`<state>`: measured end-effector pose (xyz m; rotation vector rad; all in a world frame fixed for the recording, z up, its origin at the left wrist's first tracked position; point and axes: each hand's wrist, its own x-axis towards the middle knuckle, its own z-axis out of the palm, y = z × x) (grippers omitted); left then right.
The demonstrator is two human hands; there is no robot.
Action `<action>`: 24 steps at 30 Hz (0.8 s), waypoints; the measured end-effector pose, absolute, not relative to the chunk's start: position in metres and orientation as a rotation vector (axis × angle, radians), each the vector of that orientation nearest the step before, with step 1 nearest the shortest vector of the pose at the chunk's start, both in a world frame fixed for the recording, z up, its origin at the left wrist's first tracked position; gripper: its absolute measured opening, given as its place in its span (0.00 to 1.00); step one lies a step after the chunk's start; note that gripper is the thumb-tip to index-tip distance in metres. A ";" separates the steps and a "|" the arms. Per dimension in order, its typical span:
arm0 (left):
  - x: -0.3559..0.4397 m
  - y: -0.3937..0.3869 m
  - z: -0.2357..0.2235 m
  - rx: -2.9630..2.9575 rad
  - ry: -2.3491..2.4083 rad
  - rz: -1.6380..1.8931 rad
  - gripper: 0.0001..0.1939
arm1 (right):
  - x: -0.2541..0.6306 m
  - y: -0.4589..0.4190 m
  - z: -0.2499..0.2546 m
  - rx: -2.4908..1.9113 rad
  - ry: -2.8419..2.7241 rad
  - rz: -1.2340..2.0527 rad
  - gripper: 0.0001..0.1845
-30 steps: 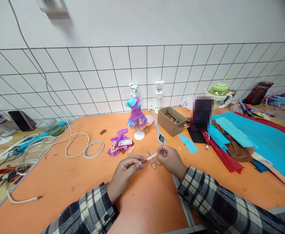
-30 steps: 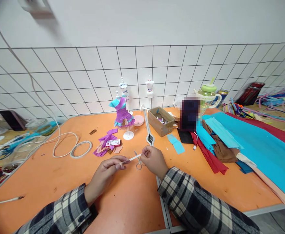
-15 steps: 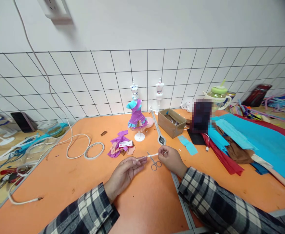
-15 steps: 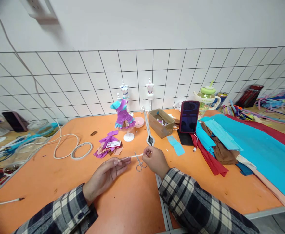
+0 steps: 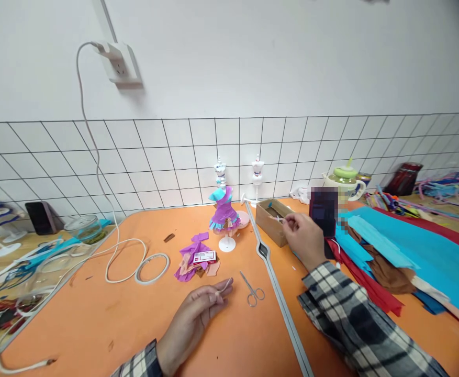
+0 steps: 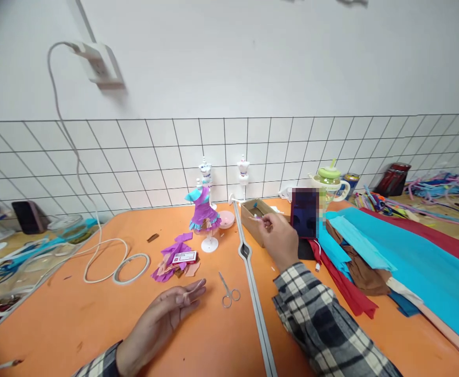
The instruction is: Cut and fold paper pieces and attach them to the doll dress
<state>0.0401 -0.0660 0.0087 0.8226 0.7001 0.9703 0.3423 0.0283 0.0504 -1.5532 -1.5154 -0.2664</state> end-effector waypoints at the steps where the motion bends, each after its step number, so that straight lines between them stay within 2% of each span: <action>1: 0.040 -0.065 0.008 0.821 0.701 0.961 0.06 | 0.347 0.032 0.056 -1.600 -1.500 -0.363 0.09; 6: 0.040 -0.063 0.005 0.808 0.674 0.949 0.05 | 0.362 0.038 0.060 -1.889 -1.615 -0.645 0.13; 11: 0.040 -0.065 0.003 0.828 0.661 0.945 0.05 | 0.370 0.033 0.045 -1.919 -1.824 -0.632 0.17; 16: 0.040 -0.065 0.004 0.845 0.621 0.966 0.07 | 0.380 0.029 0.036 -1.848 -1.851 -0.611 0.21; 21: 0.040 -0.065 0.007 0.844 0.627 0.962 0.07 | 0.379 0.025 0.036 -1.864 -1.871 -0.579 0.20; 24: 0.041 -0.065 0.008 0.856 0.638 0.952 0.06 | 0.375 0.023 0.037 -1.892 -1.852 -0.580 0.24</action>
